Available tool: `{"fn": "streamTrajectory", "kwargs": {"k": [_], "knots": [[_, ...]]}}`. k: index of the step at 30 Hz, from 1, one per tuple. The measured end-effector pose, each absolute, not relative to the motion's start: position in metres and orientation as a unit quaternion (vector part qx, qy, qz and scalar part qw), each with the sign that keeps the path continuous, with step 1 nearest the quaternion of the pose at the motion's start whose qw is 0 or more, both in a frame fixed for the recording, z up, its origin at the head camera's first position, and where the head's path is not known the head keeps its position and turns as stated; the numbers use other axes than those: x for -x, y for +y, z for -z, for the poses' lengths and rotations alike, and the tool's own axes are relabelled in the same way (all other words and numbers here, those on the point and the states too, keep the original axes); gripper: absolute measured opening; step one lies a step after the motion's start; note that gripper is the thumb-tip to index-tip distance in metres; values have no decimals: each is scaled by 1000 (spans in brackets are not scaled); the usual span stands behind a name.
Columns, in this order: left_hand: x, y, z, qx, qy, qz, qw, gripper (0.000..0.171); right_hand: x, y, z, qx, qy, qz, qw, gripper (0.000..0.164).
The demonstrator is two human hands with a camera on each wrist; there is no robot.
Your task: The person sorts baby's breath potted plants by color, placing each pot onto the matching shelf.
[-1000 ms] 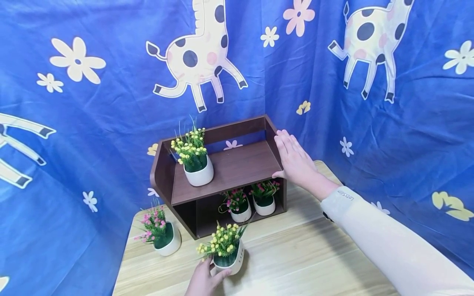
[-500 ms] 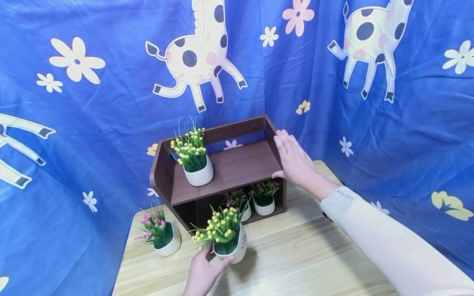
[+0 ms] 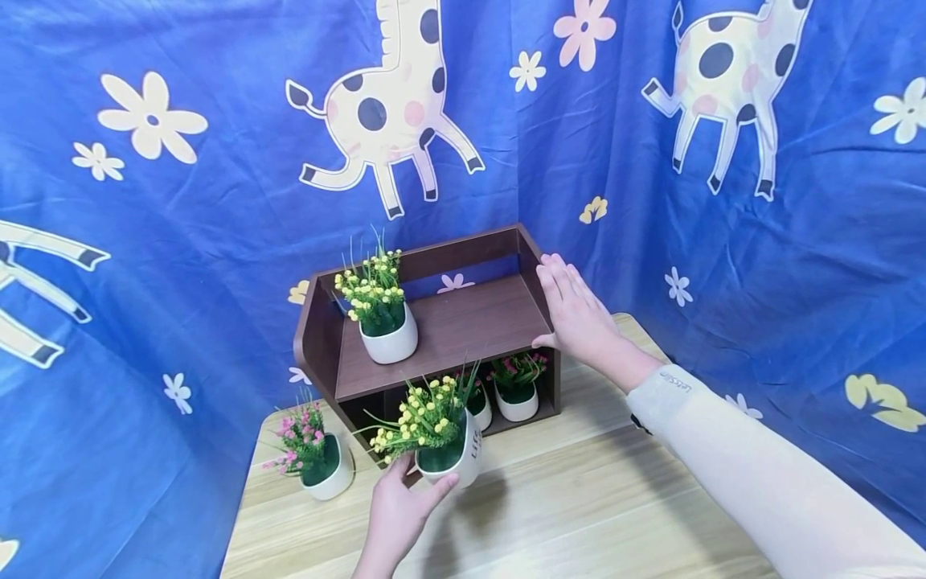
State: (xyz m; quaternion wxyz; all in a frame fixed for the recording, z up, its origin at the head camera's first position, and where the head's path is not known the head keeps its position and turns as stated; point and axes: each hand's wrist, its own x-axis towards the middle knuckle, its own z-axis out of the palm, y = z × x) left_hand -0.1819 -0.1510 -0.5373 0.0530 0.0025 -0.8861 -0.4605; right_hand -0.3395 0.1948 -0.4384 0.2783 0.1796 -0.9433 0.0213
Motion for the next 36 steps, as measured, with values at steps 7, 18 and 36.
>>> {"fn": "streamTrajectory", "kwargs": {"k": [7,18,36], "knots": [[193,-142,522,-2,-889,451,71,83,340,196,438,-183,-940,-26,286,139],[216,-128,500,22,-865,490,102,76,340,196,437,-183,-942,-31,279,139],[231,-100,469,45,-851,508,126,71,338,196,438,-185,-941,-27,281,139]]}}
